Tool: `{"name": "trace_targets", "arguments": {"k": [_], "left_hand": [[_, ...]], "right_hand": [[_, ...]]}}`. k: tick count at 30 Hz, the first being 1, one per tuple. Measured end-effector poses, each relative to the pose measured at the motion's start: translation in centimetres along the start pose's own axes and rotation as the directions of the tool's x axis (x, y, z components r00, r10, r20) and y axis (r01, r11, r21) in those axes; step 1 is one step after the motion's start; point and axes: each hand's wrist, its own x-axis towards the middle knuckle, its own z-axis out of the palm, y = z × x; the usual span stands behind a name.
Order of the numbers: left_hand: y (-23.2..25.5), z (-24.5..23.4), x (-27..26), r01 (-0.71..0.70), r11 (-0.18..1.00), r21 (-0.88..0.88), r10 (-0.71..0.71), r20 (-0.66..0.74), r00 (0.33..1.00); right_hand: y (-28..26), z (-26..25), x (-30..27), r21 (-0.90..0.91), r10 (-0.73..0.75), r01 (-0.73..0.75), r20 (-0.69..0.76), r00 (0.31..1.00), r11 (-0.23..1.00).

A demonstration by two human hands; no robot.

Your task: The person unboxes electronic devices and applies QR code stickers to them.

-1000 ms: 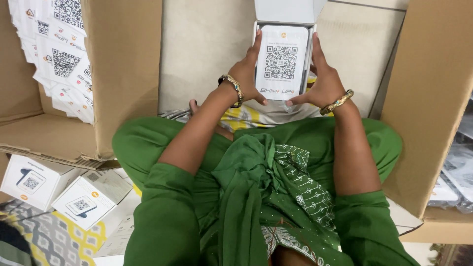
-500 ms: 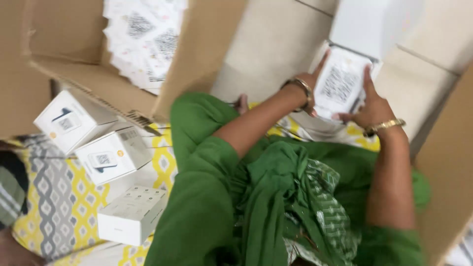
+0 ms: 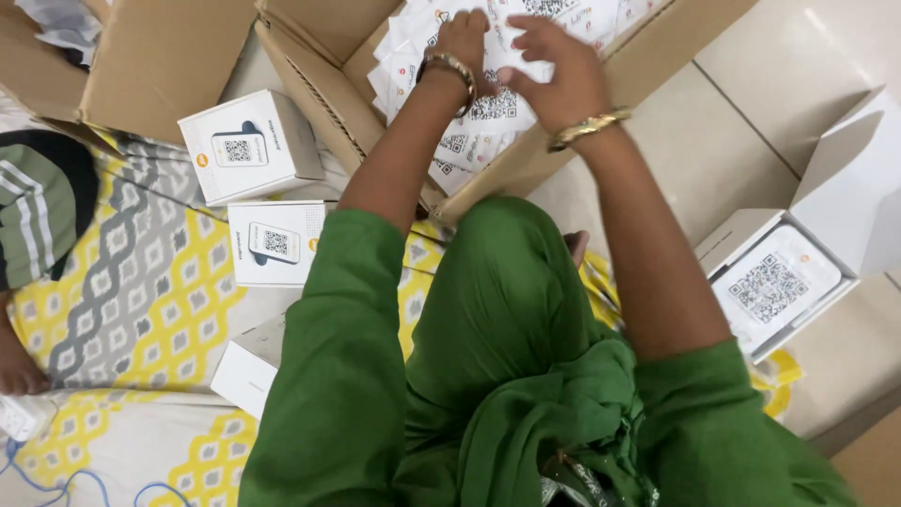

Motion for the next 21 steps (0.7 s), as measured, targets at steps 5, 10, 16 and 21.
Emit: {"name": "trace_targets", "arguments": {"k": [5, 10, 16, 21], "left_hand": [[-0.6, -0.2, -0.6, 0.155, 0.957, 0.245, -0.215, 0.242, 0.946], [-4.0, -2.3, 3.6, -0.036, 0.989, 0.143, 0.000, 0.243, 0.970], [7.6, -10.1, -6.6, -0.272, 0.685, -0.675, 0.360, -0.010, 0.933], [23.4, -3.2, -15.9, -0.479, 0.443, -0.758, 0.515, -0.223, 0.828]], "right_hand": [[-2.9, 3.9, 2.1, -0.651, 0.365, -0.187, 0.149, 0.919, 0.736], [-0.5, 0.9, -1.3, -0.212, 0.032, -0.040, -0.039, 0.999, 0.976], [-4.5, -10.3, -8.6, 0.363, 0.250, -0.093, -0.416, 0.874, 0.927], [-3.2, -18.2, -19.3, 0.417, 0.416, -0.190, -0.560, 0.717, 0.889]]}}
